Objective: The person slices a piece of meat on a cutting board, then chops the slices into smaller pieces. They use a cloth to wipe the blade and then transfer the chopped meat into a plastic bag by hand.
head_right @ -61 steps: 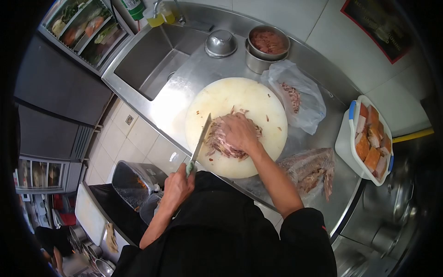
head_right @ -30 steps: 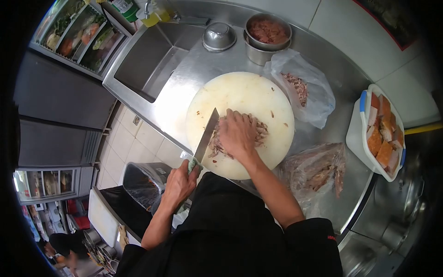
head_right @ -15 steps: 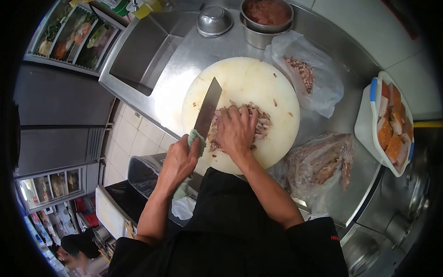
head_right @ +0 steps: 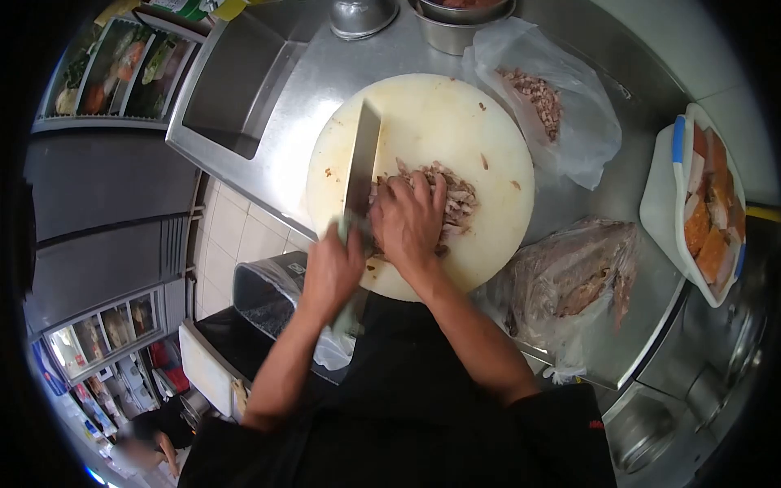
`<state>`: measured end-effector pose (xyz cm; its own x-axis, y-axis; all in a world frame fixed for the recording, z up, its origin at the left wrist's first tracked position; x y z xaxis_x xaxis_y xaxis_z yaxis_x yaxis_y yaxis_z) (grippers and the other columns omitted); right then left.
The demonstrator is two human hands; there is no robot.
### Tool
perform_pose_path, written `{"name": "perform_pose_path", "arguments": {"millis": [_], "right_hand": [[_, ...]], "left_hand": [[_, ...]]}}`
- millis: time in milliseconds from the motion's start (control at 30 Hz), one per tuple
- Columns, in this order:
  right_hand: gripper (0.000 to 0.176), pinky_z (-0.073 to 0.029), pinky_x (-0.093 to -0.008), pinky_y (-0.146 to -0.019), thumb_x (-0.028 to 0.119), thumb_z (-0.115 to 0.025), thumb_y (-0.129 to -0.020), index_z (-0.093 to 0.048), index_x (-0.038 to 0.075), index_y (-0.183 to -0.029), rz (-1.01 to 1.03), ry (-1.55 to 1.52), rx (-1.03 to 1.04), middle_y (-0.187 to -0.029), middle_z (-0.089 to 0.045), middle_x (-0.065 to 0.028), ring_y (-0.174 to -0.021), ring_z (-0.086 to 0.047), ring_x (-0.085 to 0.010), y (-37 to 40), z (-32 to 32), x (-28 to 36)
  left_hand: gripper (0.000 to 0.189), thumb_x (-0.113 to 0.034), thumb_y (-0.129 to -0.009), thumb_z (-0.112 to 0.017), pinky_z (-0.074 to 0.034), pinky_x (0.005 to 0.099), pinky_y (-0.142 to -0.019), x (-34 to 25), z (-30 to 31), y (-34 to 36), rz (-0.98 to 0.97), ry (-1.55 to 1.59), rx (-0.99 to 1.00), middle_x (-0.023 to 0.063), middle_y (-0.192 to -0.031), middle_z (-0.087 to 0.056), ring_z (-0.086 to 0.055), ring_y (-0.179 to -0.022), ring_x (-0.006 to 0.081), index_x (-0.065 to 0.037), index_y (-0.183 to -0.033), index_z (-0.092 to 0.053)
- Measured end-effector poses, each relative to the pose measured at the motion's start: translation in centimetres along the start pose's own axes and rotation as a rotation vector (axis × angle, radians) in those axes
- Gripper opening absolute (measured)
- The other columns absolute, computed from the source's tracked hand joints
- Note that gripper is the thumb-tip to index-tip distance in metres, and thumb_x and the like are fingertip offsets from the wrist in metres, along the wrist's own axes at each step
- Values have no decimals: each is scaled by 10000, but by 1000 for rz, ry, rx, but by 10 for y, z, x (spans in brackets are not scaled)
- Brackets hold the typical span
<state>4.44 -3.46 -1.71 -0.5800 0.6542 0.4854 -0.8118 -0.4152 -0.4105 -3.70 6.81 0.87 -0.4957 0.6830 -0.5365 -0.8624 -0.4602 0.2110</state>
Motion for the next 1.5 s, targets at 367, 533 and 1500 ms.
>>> {"name": "perform_pose_path", "arguments": {"millis": [367,533,1500], "right_hand": [[131,-328,-546,-1058,135,-718,-738,-744,70,-849,-52,-94,-42,-943,-682,-41,-1071,-554,-305,-3,3,-5],[105,-334,-534,-1054,120,-717,-699,-719,72,-792,-40,-133,-33,-917,-671,-40,-1043,-557,-303,-5,7,-2],[93,-337,-508,-1039,56,-643,-755,-648,32,-845,-21,-90,-7,-1007,-626,-109,-1057,-543,-305,-5,0,-4]], "left_hand": [[280,-186,-953,-552,-497,596,-632,-23,45,49,71,-43,138,379,-698,-583,-608,-718,556,70,-841,-565],[278,-204,-953,-569,-495,598,-603,2,-1,47,107,-57,23,362,-695,-592,-609,-676,545,55,-856,-544],[330,-211,-956,-552,-501,574,-729,-22,44,32,165,-40,186,372,-757,-604,-616,-812,547,91,-836,-606]]}}
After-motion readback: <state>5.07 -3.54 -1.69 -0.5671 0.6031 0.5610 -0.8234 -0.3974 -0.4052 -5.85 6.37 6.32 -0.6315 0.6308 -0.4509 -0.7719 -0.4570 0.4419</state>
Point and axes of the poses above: each hand's wrist, its own y-axis away from the middle knuckle, its own z-axis out of the back of the hand, x = y × z, the point moved 7 cm from there along -y, towards the middle knuckle
